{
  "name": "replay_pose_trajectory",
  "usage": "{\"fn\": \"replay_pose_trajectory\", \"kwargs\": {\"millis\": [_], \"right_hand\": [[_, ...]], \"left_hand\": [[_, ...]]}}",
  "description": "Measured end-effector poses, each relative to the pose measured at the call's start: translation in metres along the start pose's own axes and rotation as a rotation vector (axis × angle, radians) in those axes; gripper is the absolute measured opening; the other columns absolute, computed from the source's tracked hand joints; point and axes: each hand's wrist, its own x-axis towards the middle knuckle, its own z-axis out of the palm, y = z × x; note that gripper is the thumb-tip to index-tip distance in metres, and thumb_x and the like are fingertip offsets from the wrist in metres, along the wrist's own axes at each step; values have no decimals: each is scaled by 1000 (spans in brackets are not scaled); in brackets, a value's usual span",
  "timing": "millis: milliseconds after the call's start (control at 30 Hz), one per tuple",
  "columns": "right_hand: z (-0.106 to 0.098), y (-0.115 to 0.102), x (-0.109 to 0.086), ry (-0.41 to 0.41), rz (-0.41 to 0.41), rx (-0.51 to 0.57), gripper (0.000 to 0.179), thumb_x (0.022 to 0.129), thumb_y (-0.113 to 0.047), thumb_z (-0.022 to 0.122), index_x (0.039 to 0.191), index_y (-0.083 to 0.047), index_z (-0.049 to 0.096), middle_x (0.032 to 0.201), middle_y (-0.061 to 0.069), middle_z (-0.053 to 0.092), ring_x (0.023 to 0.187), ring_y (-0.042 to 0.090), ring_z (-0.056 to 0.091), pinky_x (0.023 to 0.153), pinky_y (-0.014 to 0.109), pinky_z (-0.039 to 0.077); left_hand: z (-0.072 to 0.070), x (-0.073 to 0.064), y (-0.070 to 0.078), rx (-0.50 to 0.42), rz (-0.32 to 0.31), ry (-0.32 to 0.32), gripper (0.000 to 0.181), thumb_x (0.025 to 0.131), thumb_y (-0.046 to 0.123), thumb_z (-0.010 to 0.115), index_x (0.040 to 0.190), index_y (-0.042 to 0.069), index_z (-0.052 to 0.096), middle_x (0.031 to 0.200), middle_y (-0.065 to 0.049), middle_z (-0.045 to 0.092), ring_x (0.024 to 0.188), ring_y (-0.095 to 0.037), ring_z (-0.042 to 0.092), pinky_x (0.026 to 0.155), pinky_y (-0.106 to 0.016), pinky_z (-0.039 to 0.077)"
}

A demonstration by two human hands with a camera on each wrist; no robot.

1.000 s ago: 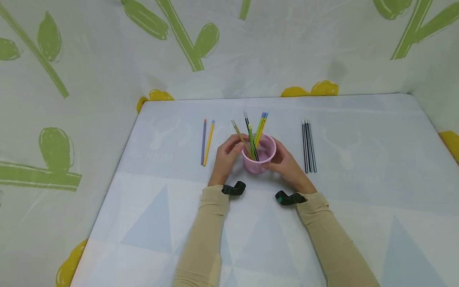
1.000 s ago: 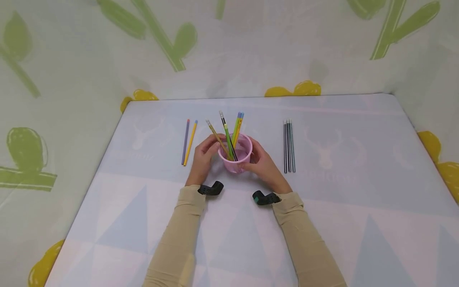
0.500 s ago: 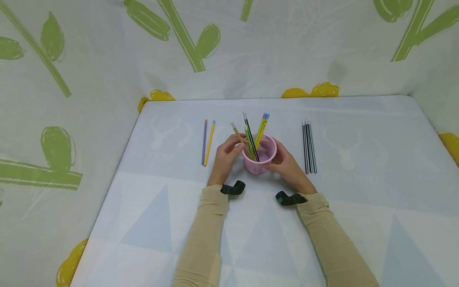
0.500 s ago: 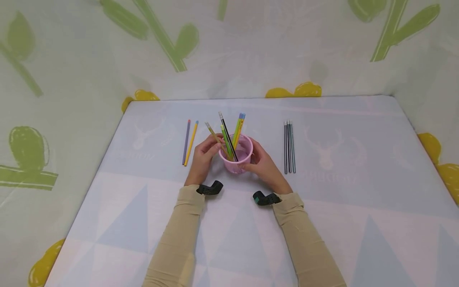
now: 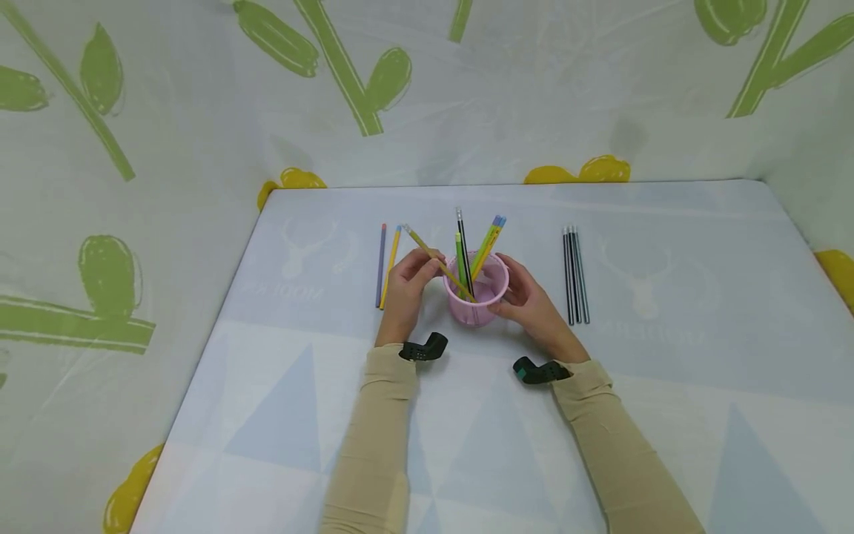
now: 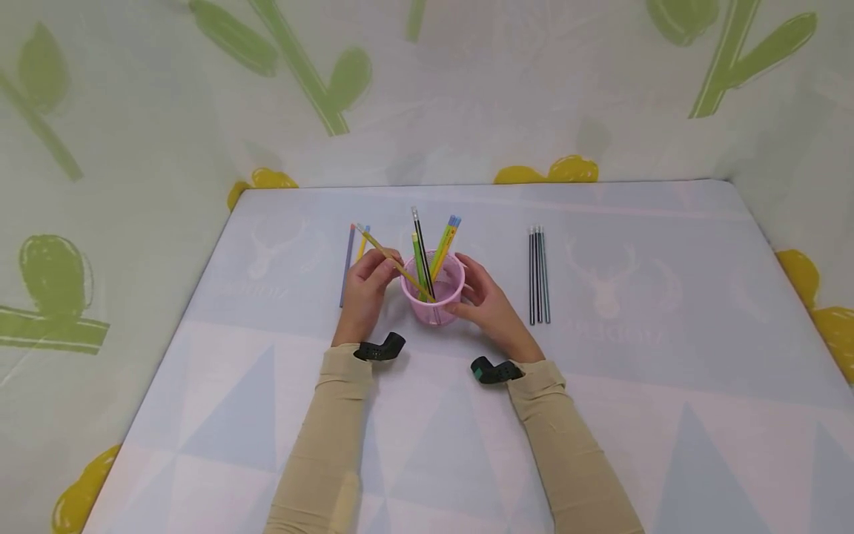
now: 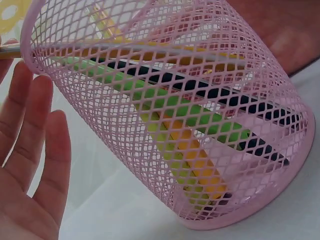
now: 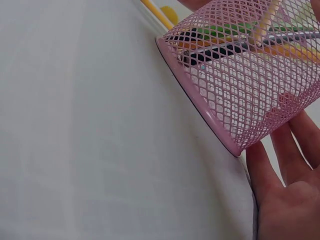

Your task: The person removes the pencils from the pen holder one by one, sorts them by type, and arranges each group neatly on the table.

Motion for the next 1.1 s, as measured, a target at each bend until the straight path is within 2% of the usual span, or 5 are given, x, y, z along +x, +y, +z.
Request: {"fn": "replay_pose_trajectory", "kwargs": {"millis": [200,467,633,933,1100], "right_hand": [[0,1,-1,4,11,1,76,78,-20,69,138,-36,25,141,-9,28,128,13,29,101,38,27],[0,2,-1,-1,9,6,77,78,-21,69,138,-36,24,141,-9,27,128,12,28,101,36,28],[0,3,-2,7,15,-1,77,77,-24,70,137,-37,25,141,-10,28,128,11,29,101,37,28],[-1,-1,-1,-14,8,12,74,80,-17,67,138,-34,24,141,-8,27,128,13,29,99,33,31],[3,-13,-4,-25,-3,1,73,82,-13,64,140,-29,23,142,-3,27,128,16,29,98,32,32]], "left_hand": [[-1,2,-6,-132,53,19,16,90,17,53,94,2,58,91,-13,58,80,-24,55,77,-33,46],[-10,2,-10,-414,61,91,18,89,20,54,97,4,55,89,-10,55,78,-18,54,67,-27,45],[-15,2,-14,-520,63,136,18,90,19,53,99,4,54,90,-10,56,79,-17,56,66,-26,46],[-14,4,-15,-505,58,115,20,88,21,56,100,4,55,91,-9,57,82,-19,56,67,-26,45],[-8,4,-12,-412,54,64,15,88,17,56,96,4,57,91,-10,56,87,-21,54,73,-30,45]]}}
